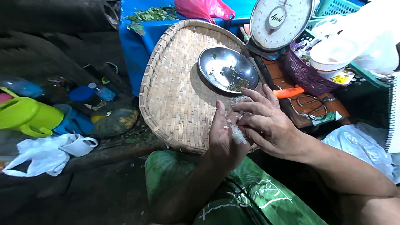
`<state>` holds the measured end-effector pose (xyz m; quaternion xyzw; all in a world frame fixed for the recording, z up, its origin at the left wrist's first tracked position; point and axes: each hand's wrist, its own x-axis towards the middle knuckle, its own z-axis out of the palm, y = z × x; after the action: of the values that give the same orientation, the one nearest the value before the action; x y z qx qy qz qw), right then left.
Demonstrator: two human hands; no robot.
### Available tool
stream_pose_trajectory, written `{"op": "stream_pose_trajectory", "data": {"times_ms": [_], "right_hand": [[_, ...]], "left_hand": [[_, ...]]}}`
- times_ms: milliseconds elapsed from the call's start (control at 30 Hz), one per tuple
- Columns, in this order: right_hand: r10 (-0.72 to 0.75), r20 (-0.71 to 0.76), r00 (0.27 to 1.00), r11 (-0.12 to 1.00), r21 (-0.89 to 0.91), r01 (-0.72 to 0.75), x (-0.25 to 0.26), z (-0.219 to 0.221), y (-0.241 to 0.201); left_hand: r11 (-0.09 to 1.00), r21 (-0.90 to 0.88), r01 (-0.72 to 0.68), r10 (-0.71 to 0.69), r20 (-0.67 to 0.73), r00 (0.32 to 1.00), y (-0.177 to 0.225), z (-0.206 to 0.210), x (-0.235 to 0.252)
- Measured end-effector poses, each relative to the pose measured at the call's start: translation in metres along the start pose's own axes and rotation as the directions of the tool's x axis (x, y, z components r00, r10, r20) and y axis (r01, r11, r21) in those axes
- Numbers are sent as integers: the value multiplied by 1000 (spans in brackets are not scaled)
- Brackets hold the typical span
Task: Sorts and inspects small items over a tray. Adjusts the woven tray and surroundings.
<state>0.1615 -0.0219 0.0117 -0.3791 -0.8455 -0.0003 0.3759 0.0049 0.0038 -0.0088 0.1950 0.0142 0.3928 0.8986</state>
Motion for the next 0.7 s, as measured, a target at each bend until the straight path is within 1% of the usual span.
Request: {"op": "stream_pose_trajectory", "data": {"times_ms": [33, 100, 233, 300, 400, 467, 533, 700], "right_hand": [[5, -7, 1000, 1000, 6, -5, 1, -3, 0], [22, -17, 1000, 1000, 9, -22, 1, -13, 1], [59, -26, 998, 997, -49, -61, 0, -39, 2], [100, 25, 995, 989, -113, -96, -3, -52, 3], [145, 126, 981, 967, -230, -114, -6, -63, 7], [158, 134, 978, 957, -266, -119, -6, -64, 7], [140, 103, 985, 959, -263, -108, -6, -62, 5], [71, 52, 996, 983, -171, -61, -4, -47, -1]], "left_hand": [[1000, -7, 1, -1, -9, 1000, 0, 1, 0], [1000, -17, 3, -3, 19, 1000, 1, 2, 1], [999, 38, -8, 8, -4, 1000, 2, 4, 2], [999, 32, -12, 12, -6, 1000, 2, 3, 2], [1000, -1, -24, 24, -58, 998, 1, 5, 3], [999, -13, -32, 31, -65, 997, 1, 5, 3], [999, -13, -31, 30, -58, 998, 1, 6, 3], [999, 38, -22, 23, -25, 999, 2, 3, 0]]}}
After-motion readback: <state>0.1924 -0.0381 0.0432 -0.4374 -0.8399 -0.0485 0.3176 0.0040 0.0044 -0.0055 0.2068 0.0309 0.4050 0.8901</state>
